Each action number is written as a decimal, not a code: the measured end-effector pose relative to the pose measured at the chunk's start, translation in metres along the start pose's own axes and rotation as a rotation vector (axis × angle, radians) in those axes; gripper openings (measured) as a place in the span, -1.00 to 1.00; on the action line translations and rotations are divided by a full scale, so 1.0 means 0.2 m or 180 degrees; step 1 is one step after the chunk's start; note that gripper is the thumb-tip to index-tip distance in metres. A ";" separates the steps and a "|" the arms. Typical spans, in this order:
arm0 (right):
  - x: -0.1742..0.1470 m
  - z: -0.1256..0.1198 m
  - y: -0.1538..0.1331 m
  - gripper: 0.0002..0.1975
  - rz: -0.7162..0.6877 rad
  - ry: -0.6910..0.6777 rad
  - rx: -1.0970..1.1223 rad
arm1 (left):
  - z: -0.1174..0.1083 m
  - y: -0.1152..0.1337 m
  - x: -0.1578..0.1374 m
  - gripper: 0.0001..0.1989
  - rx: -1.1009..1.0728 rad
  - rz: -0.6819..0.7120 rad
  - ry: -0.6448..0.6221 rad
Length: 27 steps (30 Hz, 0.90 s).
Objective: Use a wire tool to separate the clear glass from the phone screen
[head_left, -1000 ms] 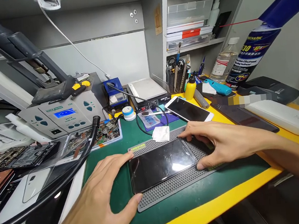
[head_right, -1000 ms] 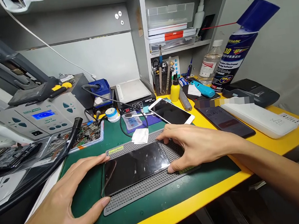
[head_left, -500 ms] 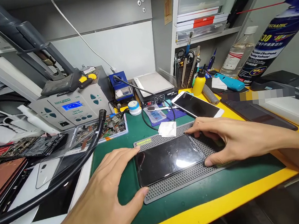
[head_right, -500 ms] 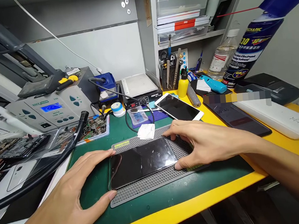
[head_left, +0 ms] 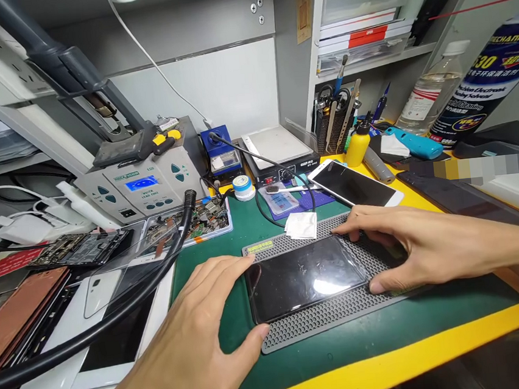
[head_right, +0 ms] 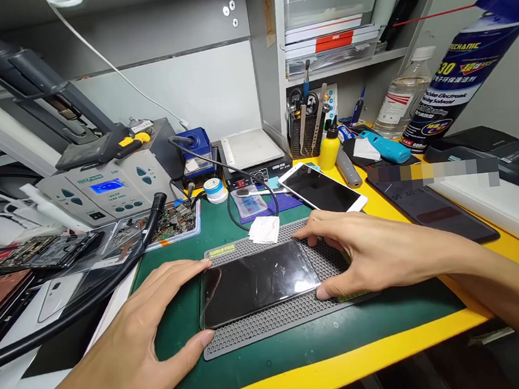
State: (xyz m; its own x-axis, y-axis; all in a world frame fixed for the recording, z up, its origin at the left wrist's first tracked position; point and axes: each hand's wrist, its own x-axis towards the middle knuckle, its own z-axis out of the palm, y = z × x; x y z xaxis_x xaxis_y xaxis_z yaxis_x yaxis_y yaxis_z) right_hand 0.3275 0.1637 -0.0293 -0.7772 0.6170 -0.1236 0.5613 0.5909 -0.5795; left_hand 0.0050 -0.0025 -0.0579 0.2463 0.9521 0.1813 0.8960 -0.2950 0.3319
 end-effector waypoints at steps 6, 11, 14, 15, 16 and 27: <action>-0.01 0.00 0.01 -0.23 0.0085 -0.0149 -0.0060 | 0.00 0.00 -0.01 -0.34 0.0003 -0.0025 -0.0006; 0.00 0.00 0.02 -0.23 0.0087 -0.0211 -0.0146 | 0.00 -0.01 -0.02 -0.33 0.0012 0.0008 0.0020; -0.01 0.00 0.01 -0.24 0.0096 -0.0196 -0.0178 | 0.00 -0.01 -0.02 -0.33 0.0027 0.0017 0.0014; -0.01 0.00 0.01 -0.23 0.0091 -0.0195 -0.0181 | 0.00 -0.01 -0.02 -0.33 0.0025 0.0013 0.0011; -0.01 0.00 0.01 -0.23 0.0083 -0.0202 -0.0189 | 0.00 -0.01 -0.02 -0.33 0.0022 0.0009 0.0002; 0.01 -0.03 -0.06 -0.16 -0.0003 -0.0447 -0.0160 | 0.05 -0.06 -0.05 -0.28 0.0370 0.0098 0.0231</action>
State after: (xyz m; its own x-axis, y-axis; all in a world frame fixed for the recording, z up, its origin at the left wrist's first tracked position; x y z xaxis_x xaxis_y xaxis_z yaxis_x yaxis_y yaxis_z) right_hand 0.3214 0.1613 -0.0177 -0.8078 0.5399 -0.2366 0.5714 0.6189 -0.5389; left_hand -0.0051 -0.0070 -0.0730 0.2507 0.9332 0.2575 0.9262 -0.3085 0.2165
